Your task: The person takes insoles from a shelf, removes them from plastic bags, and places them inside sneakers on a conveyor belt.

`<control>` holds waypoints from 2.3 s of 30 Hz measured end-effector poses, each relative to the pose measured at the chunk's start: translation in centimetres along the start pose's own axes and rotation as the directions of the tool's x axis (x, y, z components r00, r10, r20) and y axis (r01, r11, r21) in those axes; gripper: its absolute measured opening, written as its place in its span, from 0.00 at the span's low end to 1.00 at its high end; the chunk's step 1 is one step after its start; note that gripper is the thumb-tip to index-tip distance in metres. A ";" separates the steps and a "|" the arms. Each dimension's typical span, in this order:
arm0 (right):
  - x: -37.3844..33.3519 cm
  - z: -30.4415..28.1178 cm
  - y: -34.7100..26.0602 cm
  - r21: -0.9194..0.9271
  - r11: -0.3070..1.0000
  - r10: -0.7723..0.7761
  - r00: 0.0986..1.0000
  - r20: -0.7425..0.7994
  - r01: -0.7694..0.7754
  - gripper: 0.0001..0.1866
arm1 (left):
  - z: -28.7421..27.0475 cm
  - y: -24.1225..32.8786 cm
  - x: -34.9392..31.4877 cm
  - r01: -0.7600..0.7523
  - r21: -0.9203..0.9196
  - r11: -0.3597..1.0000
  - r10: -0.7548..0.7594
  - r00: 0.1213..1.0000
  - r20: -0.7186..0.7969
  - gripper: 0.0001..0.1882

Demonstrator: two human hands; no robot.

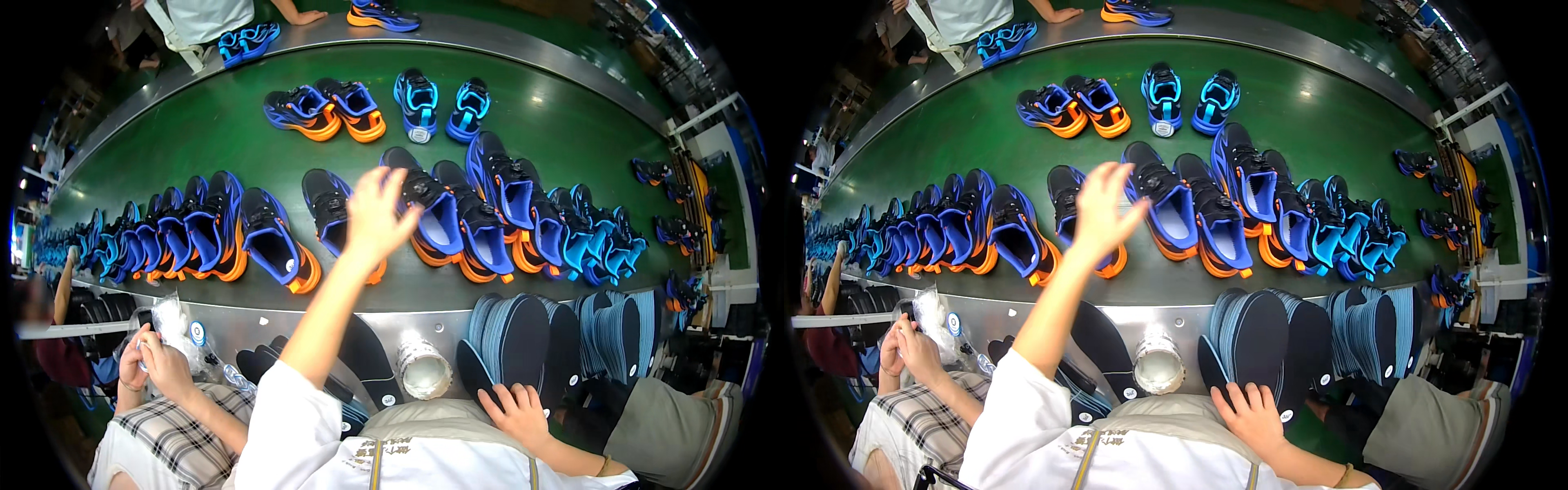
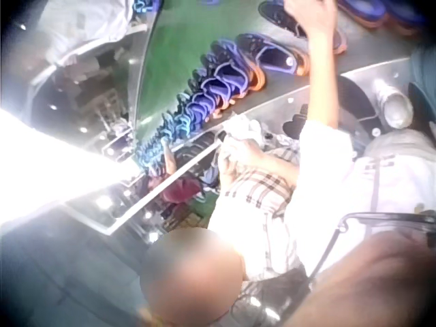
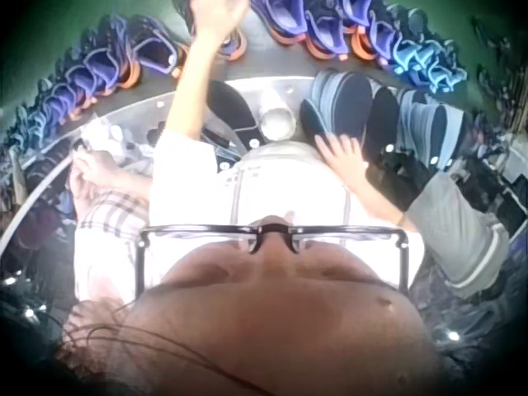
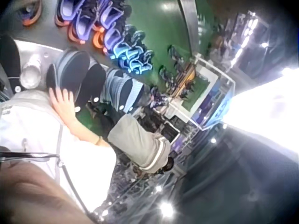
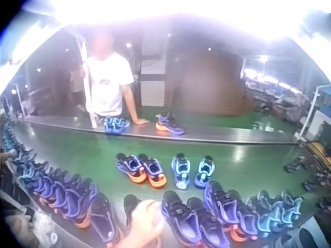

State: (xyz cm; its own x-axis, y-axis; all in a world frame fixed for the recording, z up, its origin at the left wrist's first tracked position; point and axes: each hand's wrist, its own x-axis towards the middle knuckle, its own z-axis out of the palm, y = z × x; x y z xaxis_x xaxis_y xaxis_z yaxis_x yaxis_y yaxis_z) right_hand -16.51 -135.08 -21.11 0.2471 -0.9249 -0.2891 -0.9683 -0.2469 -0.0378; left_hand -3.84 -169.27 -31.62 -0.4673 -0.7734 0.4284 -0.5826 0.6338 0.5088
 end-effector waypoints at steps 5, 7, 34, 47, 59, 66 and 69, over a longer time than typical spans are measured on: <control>1.0 -3.2 0.2 0.094 0.995 0.023 0.993 0.115 -0.033 0.29 | 7.6 -0.4 -0.7 0.197 -0.312 0.929 -0.186 0.980 0.064 0.29; 2.5 -7.2 2.0 0.371 0.922 0.015 0.970 0.241 -0.107 0.38 | 7.2 -0.7 0.5 0.282 -0.345 0.895 -0.272 0.959 0.080 0.24; 26.0 6.0 6.5 0.243 0.963 0.158 0.974 -0.163 -0.115 0.10 | 4.9 -1.1 -3.8 0.661 -0.602 0.447 -0.529 0.738 0.418 0.20; 25.3 4.4 9.3 0.236 0.961 -0.160 0.985 0.056 0.143 0.08 | 3.1 -0.8 -3.2 0.660 -0.520 0.542 -0.502 0.751 0.429 0.18; 28.6 6.1 8.5 -0.081 0.974 -0.170 0.916 0.364 0.213 0.12 | 3.7 -1.0 -3.4 0.607 -0.529 0.593 -0.462 0.794 0.394 0.20; 29.3 8.0 9.6 -0.269 0.843 -0.285 0.811 0.511 0.465 0.12 | 3.4 -0.5 -1.9 0.727 -0.452 0.517 -0.524 0.686 0.504 0.25; 29.6 8.0 9.3 -0.318 0.768 -0.353 0.781 0.515 0.556 0.12 | 5.3 -0.9 -3.1 0.542 -0.442 0.715 -0.534 0.831 0.155 0.24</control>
State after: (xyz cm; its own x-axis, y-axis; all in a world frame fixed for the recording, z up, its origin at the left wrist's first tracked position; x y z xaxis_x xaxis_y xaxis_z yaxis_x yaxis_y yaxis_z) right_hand -18.53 -162.46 -37.65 0.5158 -0.4868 -0.7050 -0.5944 -0.7959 0.1146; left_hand -5.39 -167.51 -37.38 -0.1799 -0.9832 -0.0312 -0.3760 0.0395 0.9258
